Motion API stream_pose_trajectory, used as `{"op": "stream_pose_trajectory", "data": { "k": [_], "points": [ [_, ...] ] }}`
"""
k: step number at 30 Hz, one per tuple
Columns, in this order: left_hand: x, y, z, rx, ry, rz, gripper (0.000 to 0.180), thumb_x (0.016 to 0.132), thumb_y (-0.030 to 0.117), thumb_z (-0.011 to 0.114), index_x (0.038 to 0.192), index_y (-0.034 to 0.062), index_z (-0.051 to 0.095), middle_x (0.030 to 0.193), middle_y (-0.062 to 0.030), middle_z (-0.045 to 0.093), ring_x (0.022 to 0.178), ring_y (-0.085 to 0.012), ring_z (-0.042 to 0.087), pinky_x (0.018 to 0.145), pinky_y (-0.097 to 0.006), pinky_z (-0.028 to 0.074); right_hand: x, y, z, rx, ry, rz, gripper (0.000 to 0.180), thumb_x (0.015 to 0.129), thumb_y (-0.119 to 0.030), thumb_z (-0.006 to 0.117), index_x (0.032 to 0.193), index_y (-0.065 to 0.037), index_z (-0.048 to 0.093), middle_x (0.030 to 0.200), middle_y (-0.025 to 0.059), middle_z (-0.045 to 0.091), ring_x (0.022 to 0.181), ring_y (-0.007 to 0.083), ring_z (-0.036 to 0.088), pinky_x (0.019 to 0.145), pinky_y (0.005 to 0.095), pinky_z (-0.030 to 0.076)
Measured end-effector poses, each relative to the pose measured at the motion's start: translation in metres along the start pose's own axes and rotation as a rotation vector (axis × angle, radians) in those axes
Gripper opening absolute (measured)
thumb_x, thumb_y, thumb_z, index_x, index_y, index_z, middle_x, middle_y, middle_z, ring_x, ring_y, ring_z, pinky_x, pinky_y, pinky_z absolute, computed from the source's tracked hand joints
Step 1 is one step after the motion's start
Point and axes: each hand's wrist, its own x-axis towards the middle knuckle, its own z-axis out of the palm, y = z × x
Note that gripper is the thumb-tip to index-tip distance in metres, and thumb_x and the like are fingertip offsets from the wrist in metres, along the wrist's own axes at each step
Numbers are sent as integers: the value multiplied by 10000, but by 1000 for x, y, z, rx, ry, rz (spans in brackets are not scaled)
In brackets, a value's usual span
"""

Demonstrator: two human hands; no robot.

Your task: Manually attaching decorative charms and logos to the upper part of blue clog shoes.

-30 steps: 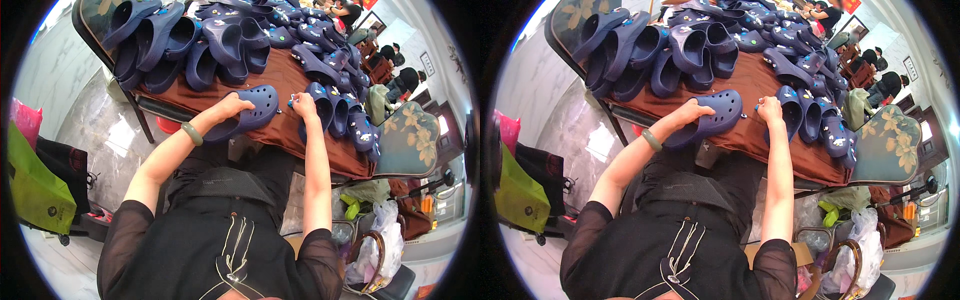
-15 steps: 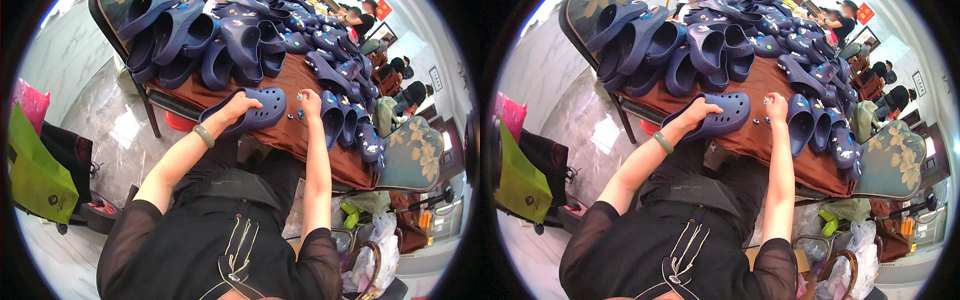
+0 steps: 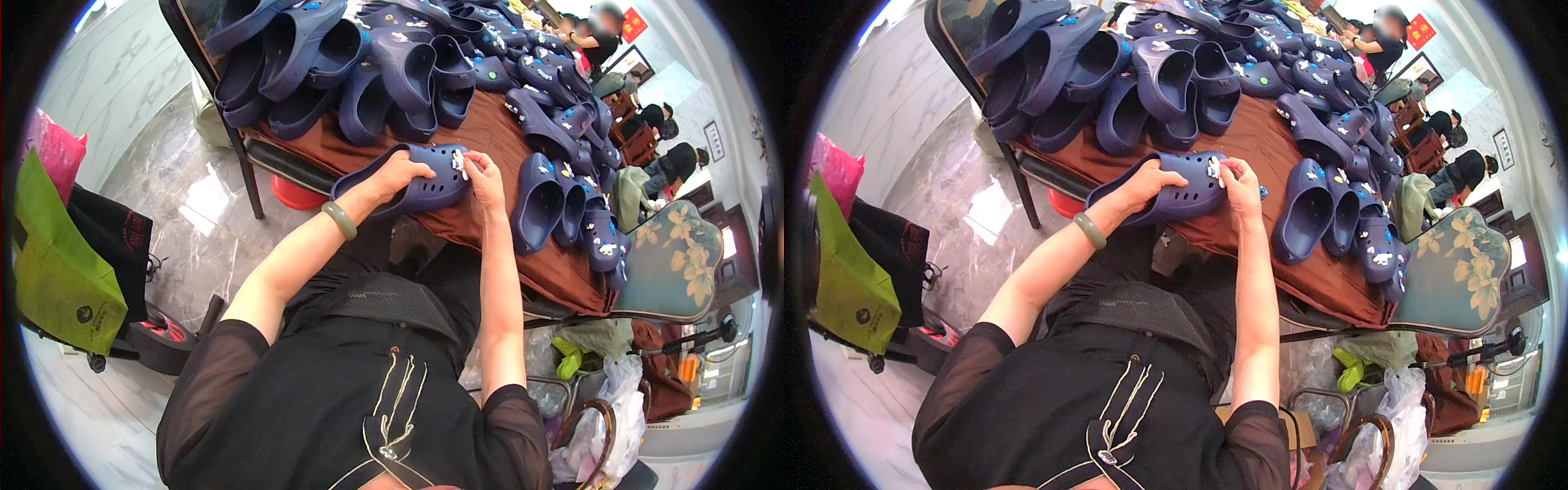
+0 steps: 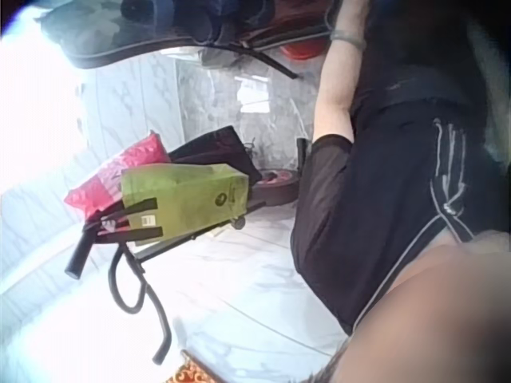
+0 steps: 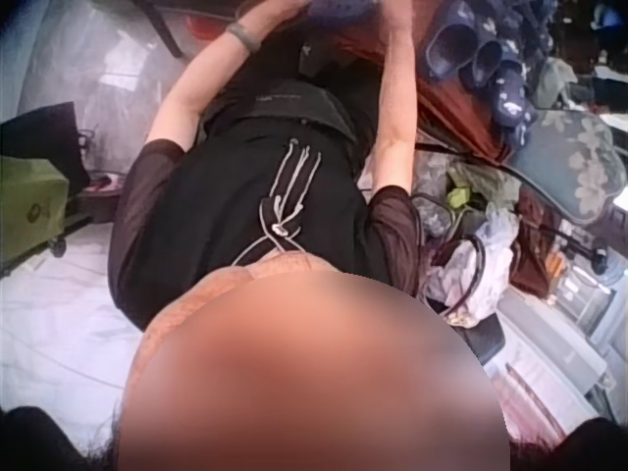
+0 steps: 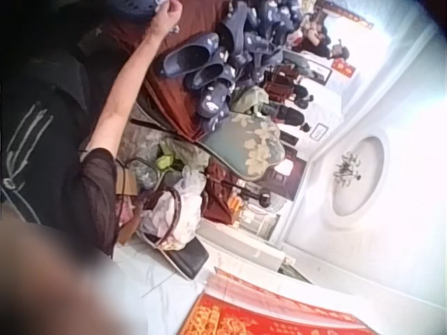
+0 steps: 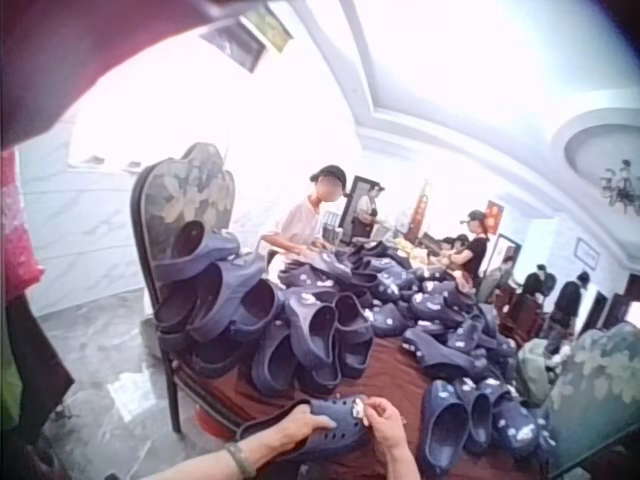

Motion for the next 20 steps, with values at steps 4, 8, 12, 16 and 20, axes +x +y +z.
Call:
{"op": "stream_pose_trajectory", "data": {
  "k": [4, 8, 12, 16, 20],
  "points": [
    [2, -2, -4, -1, 1, -6, 268, 743, 42, 628, 997, -43, 612, 910, -85, 646, 747, -148, 623, 707, -270, 507, -2, -1, 5, -31, 27, -43, 176, 843, -75, 627, 1006, -15, 599, 1006, 85, 611, 916, 134, 570, 796, 251, 437],
    [5, -4, -4, 15, -3, -17, 265, 748, 44, 630, 998, -38, 613, 909, -77, 645, 748, -143, 618, 708, -269, 501, -1, 3, -2, -557, 108, -353, 129, 828, -113, 650, 923, -27, 645, 1036, 121, 612, 995, 202, 570, 859, 297, 433],
    [0, -6, -5, 42, -2, 17, 266, 753, 47, 628, 1007, -31, 611, 917, -71, 643, 766, -139, 610, 729, -267, 492, -6, -5, -4, -584, 77, -271, 183, 809, -172, 678, 908, -21, 647, 1095, 147, 593, 1046, 245, 555, 905, 322, 418],
    [-5, -7, -9, 44, -33, 50, 288, 763, 54, 625, 1040, -20, 605, 937, -62, 640, 799, -134, 601, 755, -271, 484, -10, -21, 4, -635, 9, -31, 481, 816, -216, 685, 1192, 6, 484, 1136, 178, 562, 1055, 232, 542, 909, 311, 416],
    [-6, -8, -9, 102, -69, 51, 323, 778, 69, 625, 1088, -17, 592, 966, -63, 635, 818, -138, 600, 782, -280, 483, 8, -15, -8, -458, -130, 92, 612, 833, -234, 668, 1291, 9, 342, 1155, 188, 544, 1053, 247, 536, 922, 315, 409]
  ]
}}
